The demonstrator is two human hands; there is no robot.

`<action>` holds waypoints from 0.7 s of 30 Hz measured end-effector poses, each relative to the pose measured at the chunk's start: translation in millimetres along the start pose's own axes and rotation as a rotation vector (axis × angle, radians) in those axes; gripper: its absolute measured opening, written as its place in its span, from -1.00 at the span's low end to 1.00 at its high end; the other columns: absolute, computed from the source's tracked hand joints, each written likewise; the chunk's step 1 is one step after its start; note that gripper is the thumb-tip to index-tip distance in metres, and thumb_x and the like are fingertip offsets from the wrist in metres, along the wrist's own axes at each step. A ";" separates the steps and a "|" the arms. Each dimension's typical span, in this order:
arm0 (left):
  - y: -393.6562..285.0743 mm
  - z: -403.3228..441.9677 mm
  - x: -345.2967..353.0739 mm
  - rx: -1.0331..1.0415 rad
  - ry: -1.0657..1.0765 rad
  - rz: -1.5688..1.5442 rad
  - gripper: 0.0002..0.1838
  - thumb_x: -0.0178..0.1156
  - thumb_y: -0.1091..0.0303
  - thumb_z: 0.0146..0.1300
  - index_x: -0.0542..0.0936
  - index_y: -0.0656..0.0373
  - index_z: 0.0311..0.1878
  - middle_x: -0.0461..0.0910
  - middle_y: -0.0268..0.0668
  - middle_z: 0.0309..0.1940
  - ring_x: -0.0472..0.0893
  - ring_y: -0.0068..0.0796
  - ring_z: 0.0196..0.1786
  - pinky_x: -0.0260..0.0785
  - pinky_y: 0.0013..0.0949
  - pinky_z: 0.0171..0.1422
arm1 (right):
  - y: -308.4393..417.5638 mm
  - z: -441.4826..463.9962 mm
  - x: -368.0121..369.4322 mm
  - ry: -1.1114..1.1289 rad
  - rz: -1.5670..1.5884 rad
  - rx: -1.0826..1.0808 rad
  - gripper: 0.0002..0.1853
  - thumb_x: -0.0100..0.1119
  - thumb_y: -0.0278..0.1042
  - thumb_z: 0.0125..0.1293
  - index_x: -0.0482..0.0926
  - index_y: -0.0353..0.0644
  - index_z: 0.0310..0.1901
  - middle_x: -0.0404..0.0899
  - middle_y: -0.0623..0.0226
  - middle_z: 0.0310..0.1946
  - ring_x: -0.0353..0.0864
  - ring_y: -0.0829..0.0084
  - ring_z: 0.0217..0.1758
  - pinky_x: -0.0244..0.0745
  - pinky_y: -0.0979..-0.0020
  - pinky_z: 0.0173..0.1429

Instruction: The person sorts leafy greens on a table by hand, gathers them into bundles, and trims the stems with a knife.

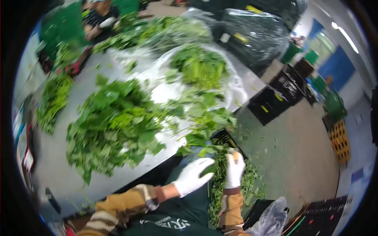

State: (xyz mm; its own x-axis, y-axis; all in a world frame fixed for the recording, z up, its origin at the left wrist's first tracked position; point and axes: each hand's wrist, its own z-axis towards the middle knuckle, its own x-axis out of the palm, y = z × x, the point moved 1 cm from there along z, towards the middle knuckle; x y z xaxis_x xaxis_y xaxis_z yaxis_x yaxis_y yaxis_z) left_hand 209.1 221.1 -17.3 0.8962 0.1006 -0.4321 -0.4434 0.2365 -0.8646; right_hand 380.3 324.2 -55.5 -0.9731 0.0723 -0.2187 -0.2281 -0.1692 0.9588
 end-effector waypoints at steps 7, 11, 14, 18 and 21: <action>16.2 -18.6 -47.2 0.032 -0.333 0.374 -0.47 0.34 0.35 -0.02 0.52 0.16 0.10 0.44 -0.04 0.12 0.39 0.03 0.22 0.22 -0.08 0.30 | 21.4 -16.9 93.2 0.132 -0.476 -0.476 -0.59 0.32 -0.26 0.08 0.56 -0.05 0.02 0.55 0.26 0.05 0.47 0.21 0.13 0.31 0.22 0.20; 45.9 -57.1 -88.6 -0.089 -0.440 0.669 -0.36 0.34 0.30 -0.04 0.43 0.15 0.19 0.29 -0.05 0.29 0.22 0.05 0.36 -0.02 0.04 0.41 | 23.1 -17.0 97.0 0.147 -0.630 -0.512 -0.62 0.33 -0.19 0.01 0.59 0.06 -0.07 0.56 0.44 0.01 0.43 0.32 0.13 0.23 0.20 0.15; 69.2 -97.5 -115.4 -0.209 -0.414 0.809 -0.31 0.30 0.17 0.03 0.37 0.15 0.26 0.14 -0.01 0.40 0.05 0.09 0.47 -0.25 0.16 0.48 | 18.4 -14.5 95.4 0.162 -0.613 -0.499 -0.63 0.35 -0.13 -0.01 0.61 0.07 -0.11 0.55 0.46 -0.02 0.43 0.30 0.11 0.22 0.19 0.13; 81.2 -128.9 -126.7 -0.289 -0.354 0.869 -0.26 0.30 0.11 0.04 0.33 0.17 0.30 0.11 0.03 0.42 0.05 0.17 0.45 -0.25 0.19 0.47 | 23.5 -10.9 94.8 0.176 -0.635 -0.500 -0.66 0.38 -0.11 -0.03 0.62 0.08 -0.17 0.57 0.48 -0.10 0.43 0.31 0.08 0.22 0.20 0.07; 82.8 -128.3 -123.9 -0.247 -0.369 0.868 -0.25 0.33 0.09 0.00 0.36 0.20 0.26 0.15 0.08 0.38 0.09 0.19 0.40 -0.23 0.21 0.47 | 25.4 -10.2 95.2 0.175 -0.616 -0.479 -0.69 0.41 -0.15 -0.06 0.63 0.08 -0.23 0.59 0.48 -0.18 0.45 0.31 0.01 0.23 0.22 0.02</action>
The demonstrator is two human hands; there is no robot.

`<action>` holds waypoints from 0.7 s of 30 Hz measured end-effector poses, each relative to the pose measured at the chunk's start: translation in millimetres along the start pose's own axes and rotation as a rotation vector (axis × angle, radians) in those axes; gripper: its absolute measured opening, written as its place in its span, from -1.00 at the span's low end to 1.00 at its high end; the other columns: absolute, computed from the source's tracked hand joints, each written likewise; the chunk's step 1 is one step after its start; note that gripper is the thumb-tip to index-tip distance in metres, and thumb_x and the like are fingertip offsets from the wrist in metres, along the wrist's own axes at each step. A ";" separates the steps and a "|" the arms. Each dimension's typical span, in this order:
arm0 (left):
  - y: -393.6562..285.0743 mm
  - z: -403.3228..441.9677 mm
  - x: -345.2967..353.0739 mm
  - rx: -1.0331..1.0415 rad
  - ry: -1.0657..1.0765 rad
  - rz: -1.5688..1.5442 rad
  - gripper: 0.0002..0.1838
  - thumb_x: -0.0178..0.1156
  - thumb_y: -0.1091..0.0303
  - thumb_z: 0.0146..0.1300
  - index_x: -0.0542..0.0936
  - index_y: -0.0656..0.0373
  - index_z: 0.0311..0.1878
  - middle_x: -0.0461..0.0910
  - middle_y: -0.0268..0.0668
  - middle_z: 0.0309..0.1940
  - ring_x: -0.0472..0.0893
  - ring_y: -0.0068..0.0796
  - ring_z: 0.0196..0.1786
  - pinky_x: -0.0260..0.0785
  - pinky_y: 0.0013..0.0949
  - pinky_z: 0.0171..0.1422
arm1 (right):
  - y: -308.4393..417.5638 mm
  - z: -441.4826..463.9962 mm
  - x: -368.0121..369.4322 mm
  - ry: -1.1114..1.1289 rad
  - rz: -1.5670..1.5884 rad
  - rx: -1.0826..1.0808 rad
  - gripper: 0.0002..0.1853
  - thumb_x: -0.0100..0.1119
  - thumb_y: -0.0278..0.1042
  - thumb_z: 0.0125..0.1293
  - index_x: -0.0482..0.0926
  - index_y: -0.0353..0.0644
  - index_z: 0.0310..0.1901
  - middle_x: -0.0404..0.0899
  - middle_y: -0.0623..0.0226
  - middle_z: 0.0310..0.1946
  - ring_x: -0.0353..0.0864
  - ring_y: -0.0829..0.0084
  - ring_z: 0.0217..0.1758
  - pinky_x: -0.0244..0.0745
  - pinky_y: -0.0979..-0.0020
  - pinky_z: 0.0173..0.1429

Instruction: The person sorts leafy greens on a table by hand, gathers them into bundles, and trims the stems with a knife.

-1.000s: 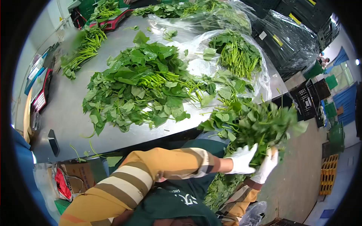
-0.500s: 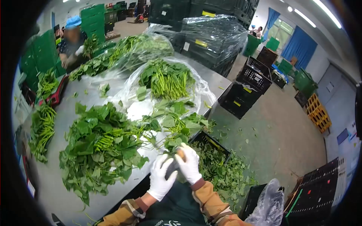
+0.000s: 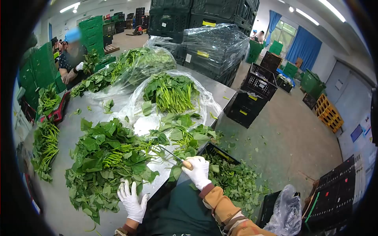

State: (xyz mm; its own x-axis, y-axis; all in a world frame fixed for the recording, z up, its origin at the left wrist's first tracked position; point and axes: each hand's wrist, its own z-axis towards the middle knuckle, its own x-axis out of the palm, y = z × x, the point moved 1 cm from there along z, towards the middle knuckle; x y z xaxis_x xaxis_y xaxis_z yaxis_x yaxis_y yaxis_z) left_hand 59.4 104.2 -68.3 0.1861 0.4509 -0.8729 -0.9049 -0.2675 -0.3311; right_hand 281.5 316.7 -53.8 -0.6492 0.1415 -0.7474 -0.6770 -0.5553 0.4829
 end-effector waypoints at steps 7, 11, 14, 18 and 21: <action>-4.0 2.6 -1.1 0.015 -0.019 0.014 -0.28 0.33 0.10 -0.02 0.39 0.24 0.21 0.18 0.10 0.34 0.11 0.18 0.38 -0.20 0.20 0.46 | -18.1 -8.5 20.0 -0.151 0.104 0.095 -0.74 0.43 -0.28 -0.08 0.64 -0.01 -0.29 0.60 0.38 -0.32 0.50 0.25 -0.11 0.33 0.22 -0.06; -3.0 -5.1 -3.8 0.032 0.010 -0.036 -0.30 0.33 0.10 -0.01 0.41 0.21 0.20 0.19 0.11 0.33 0.11 0.20 0.38 -0.18 0.21 0.45 | -30.5 -8.7 19.4 -0.166 0.338 0.343 -0.77 0.41 -0.30 -0.01 0.64 -0.12 -0.29 0.59 0.26 -0.35 0.52 0.17 -0.17 0.42 0.21 -0.06; -6.0 -13.2 -7.2 0.041 0.027 -0.085 -0.32 0.33 0.12 0.01 0.39 0.16 0.21 0.18 0.10 0.34 0.11 0.24 0.37 -0.15 0.24 0.44 | -50.3 -7.1 3.9 -0.325 0.607 0.502 -0.82 0.32 -0.41 0.09 0.61 -0.27 -0.28 0.59 0.37 -0.45 0.50 0.55 -0.39 0.43 0.45 -0.23; -11.1 -23.8 -14.9 0.035 -0.010 -0.086 -0.29 0.34 0.20 -0.03 0.37 0.13 0.24 0.17 0.07 0.34 0.09 0.25 0.39 -0.12 0.25 0.43 | -127.7 -34.1 -15.5 -0.436 0.625 0.721 -0.77 0.32 -0.57 0.06 0.63 -0.31 -0.19 0.61 0.42 -0.37 0.53 0.60 -0.37 0.46 0.51 -0.22; -26.8 -27.7 -26.5 0.078 -0.071 -0.093 -0.29 0.33 0.26 -0.05 0.36 0.13 0.24 0.17 0.06 0.34 0.10 0.25 0.39 -0.12 0.26 0.42 | -145.1 -49.0 -43.0 -0.476 0.533 0.701 -0.78 0.31 -0.56 0.07 0.62 -0.30 -0.20 0.60 0.43 -0.39 0.53 0.60 -0.37 0.44 0.53 -0.21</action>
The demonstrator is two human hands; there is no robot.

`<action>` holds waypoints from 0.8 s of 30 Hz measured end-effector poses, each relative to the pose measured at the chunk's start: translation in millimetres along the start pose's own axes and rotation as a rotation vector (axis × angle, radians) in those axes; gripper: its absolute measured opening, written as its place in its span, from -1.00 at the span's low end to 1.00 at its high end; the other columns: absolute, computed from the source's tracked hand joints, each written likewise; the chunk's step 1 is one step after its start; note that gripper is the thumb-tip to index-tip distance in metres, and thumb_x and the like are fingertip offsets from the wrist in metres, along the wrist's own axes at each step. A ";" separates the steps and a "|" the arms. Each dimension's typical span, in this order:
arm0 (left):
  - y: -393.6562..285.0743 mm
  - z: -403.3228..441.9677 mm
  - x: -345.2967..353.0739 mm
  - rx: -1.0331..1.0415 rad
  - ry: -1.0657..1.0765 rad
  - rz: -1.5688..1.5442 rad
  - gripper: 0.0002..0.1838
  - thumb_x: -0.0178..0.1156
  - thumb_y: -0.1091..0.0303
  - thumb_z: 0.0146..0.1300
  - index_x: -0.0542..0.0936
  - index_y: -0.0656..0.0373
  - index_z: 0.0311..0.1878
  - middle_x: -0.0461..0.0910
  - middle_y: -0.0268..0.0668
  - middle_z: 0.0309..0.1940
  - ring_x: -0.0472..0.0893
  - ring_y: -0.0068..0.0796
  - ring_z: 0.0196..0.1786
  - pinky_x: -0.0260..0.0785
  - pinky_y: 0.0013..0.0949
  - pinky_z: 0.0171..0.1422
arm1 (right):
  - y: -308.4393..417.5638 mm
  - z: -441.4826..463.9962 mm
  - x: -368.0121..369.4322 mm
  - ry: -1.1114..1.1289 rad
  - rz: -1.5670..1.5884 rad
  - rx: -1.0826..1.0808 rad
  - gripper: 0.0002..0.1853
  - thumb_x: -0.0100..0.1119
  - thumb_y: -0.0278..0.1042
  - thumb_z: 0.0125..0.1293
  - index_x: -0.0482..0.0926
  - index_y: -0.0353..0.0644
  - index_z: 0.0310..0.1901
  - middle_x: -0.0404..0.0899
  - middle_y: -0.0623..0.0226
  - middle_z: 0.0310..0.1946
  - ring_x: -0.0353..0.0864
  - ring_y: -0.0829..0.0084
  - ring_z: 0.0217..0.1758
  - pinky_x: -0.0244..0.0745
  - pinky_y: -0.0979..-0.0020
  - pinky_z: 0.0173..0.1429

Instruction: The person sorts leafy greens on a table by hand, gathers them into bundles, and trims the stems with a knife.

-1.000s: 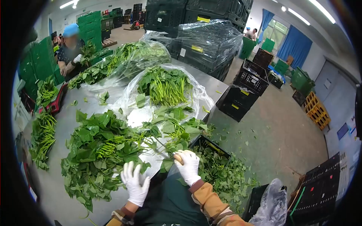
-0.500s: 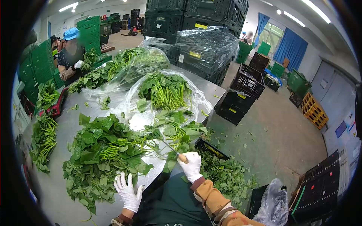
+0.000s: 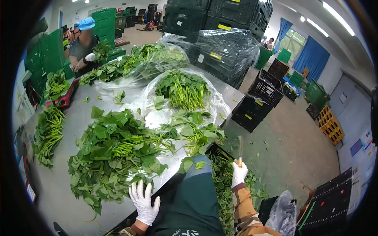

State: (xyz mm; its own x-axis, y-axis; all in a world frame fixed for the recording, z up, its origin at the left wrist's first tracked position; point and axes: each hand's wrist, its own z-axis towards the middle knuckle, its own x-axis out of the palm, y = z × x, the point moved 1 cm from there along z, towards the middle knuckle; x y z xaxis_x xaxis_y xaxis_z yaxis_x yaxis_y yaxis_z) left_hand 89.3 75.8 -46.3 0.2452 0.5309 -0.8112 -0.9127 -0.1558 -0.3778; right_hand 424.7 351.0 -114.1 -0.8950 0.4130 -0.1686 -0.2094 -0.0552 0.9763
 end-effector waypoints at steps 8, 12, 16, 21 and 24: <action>-17.7 -22.8 44.3 0.393 0.304 -0.371 -0.42 0.34 0.25 0.03 0.45 0.20 0.14 0.44 0.00 0.10 0.41 0.05 0.18 0.26 -0.05 0.27 | 92.0 -61.3 92.4 0.358 -0.031 -0.255 -0.80 0.28 -0.43 0.17 0.63 -0.26 -0.16 0.61 0.43 -0.37 0.51 0.66 -0.35 0.44 0.55 -0.20; 47.4 -98.6 145.7 -0.355 0.574 -0.857 -0.39 0.18 0.03 0.30 0.37 0.26 0.26 0.57 0.01 0.06 0.59 -0.10 0.07 0.38 -0.20 0.20 | 84.2 -101.1 155.7 0.479 -0.020 -0.359 -0.69 0.35 -0.21 0.11 0.62 -0.18 -0.17 0.63 0.12 -0.31 0.64 0.17 -0.26 0.52 0.31 -0.12; 91.3 -105.8 154.4 -1.315 0.386 -1.399 -0.56 -0.03 0.15 0.44 0.36 0.24 0.23 0.59 0.01 0.02 0.61 -0.16 0.03 0.43 -0.22 0.18 | 99.9 -119.2 159.4 0.437 -0.434 -0.557 -0.81 0.30 -0.18 0.09 0.66 -0.06 -0.30 0.62 0.16 -0.45 0.61 0.09 -0.38 0.51 0.20 -0.28; 143.7 -124.4 138.1 -1.228 0.670 -1.148 -0.40 -0.30 0.03 0.47 0.07 0.27 0.40 0.20 0.06 0.37 0.32 -0.02 0.36 0.24 -0.03 0.42 | 98.0 -118.8 155.2 0.512 -0.474 -0.622 -0.84 0.30 -0.21 0.08 0.66 -0.06 -0.33 0.62 0.17 -0.46 0.61 0.10 -0.38 0.50 0.18 -0.27; 166.9 -132.5 157.5 -1.227 0.668 -1.349 -0.43 -0.39 0.14 0.45 0.08 0.18 0.44 0.05 -0.06 0.48 0.16 -0.05 0.46 0.03 -0.12 0.51 | 96.1 -118.7 157.5 0.533 -0.493 -0.692 -0.87 0.29 -0.23 0.07 0.66 -0.05 -0.37 0.61 0.18 -0.48 0.60 0.11 -0.38 0.50 0.18 -0.26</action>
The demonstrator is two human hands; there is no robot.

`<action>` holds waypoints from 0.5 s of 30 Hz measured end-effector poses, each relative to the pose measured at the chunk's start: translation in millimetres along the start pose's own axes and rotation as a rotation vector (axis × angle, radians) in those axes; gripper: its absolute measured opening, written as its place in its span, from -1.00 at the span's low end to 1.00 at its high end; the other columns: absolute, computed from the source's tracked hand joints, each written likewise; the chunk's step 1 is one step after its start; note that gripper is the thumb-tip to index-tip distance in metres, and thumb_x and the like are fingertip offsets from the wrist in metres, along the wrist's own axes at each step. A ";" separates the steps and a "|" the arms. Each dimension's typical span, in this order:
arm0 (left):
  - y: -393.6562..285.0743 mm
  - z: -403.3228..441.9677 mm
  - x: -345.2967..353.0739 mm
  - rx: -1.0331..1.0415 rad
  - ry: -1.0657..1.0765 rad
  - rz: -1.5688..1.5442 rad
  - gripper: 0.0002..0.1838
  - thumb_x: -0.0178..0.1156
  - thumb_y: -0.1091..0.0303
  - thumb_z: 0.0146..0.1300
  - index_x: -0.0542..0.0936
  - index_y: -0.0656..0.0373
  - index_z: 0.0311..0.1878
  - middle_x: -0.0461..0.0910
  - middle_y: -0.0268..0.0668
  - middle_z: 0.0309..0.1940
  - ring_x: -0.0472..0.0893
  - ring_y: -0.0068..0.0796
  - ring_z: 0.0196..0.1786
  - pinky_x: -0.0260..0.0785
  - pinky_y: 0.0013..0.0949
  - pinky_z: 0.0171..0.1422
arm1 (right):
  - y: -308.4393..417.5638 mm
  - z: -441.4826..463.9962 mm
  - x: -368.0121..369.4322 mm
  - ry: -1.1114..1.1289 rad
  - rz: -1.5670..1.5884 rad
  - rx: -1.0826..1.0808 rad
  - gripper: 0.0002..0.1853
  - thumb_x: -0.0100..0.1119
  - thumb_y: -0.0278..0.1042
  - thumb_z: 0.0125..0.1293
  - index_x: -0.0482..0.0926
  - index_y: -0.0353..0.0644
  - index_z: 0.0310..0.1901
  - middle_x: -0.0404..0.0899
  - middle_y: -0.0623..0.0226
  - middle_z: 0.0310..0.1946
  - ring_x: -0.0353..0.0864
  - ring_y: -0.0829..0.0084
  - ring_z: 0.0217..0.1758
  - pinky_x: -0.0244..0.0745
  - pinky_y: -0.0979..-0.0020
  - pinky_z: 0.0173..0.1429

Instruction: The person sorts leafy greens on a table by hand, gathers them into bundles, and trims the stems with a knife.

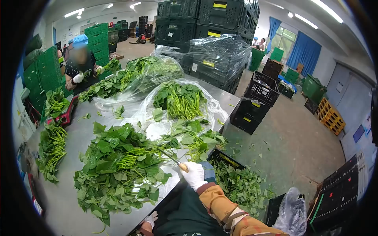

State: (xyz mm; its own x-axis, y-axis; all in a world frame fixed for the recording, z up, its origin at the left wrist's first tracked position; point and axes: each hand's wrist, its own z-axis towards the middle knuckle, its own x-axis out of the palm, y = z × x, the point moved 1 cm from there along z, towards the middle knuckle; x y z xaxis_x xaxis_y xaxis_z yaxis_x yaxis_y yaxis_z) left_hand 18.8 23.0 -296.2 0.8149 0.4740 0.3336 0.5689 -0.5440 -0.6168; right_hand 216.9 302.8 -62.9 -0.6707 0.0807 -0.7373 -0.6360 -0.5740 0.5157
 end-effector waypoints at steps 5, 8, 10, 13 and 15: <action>3.3 17.7 1.8 -0.093 0.045 0.228 -0.45 -0.37 0.15 0.49 0.08 0.29 0.41 0.07 -0.01 0.46 0.18 -0.06 0.46 0.10 -0.14 0.48 | 4.8 0.3 -2.3 0.007 0.013 -0.022 -0.88 0.29 -0.24 0.05 0.66 -0.05 -0.41 0.61 0.20 -0.49 0.59 0.10 -0.38 0.47 0.17 -0.26; 1.0 11.5 0.0 -0.071 0.042 0.121 -0.47 -0.37 0.21 0.48 0.09 0.30 0.41 0.11 -0.04 0.45 0.18 -0.16 0.47 0.11 -0.18 0.47 | 6.8 0.0 -5.2 0.022 -0.010 -0.041 -0.88 0.29 -0.24 0.04 0.66 -0.05 -0.41 0.60 0.21 -0.49 0.58 0.11 -0.37 0.45 0.15 -0.26; -11.3 -4.7 17.0 -0.091 -0.021 0.147 -0.46 -0.36 0.23 0.47 0.08 0.30 0.42 0.13 -0.05 0.44 0.18 -0.18 0.47 0.15 -0.21 0.45 | 7.9 -0.8 -5.7 0.026 -0.031 -0.050 -0.88 0.29 -0.23 0.04 0.66 -0.04 -0.40 0.60 0.23 -0.49 0.57 0.11 -0.37 0.44 0.14 -0.25; 40.2 53.2 -24.3 -0.041 0.025 0.120 -0.45 -0.33 0.23 0.45 0.08 0.30 0.42 0.15 -0.06 0.43 0.21 -0.18 0.46 0.18 -0.22 0.43 | 7.2 -1.3 -3.9 0.020 -0.053 -0.070 -0.87 0.30 -0.22 0.03 0.65 -0.02 -0.40 0.59 0.25 -0.49 0.57 0.13 -0.37 0.43 0.13 -0.26; 47.7 60.1 -31.7 -0.017 0.029 0.115 -0.44 -0.32 0.22 0.44 0.08 0.30 0.43 0.17 -0.06 0.43 0.24 -0.15 0.44 0.19 -0.21 0.43 | 5.1 -1.6 -1.2 0.015 -0.046 -0.080 -0.87 0.31 -0.22 0.03 0.65 -0.01 -0.39 0.58 0.26 -0.49 0.56 0.14 -0.37 0.42 0.14 -0.27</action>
State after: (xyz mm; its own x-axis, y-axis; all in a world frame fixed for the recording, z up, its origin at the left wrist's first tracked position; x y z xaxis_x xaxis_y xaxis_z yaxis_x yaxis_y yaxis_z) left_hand 13.5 23.6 -379.1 0.8777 0.3879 0.2815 0.4729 -0.6052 -0.6404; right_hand 215.1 298.5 -60.2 -0.6355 0.0969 -0.7660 -0.6332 -0.6331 0.4453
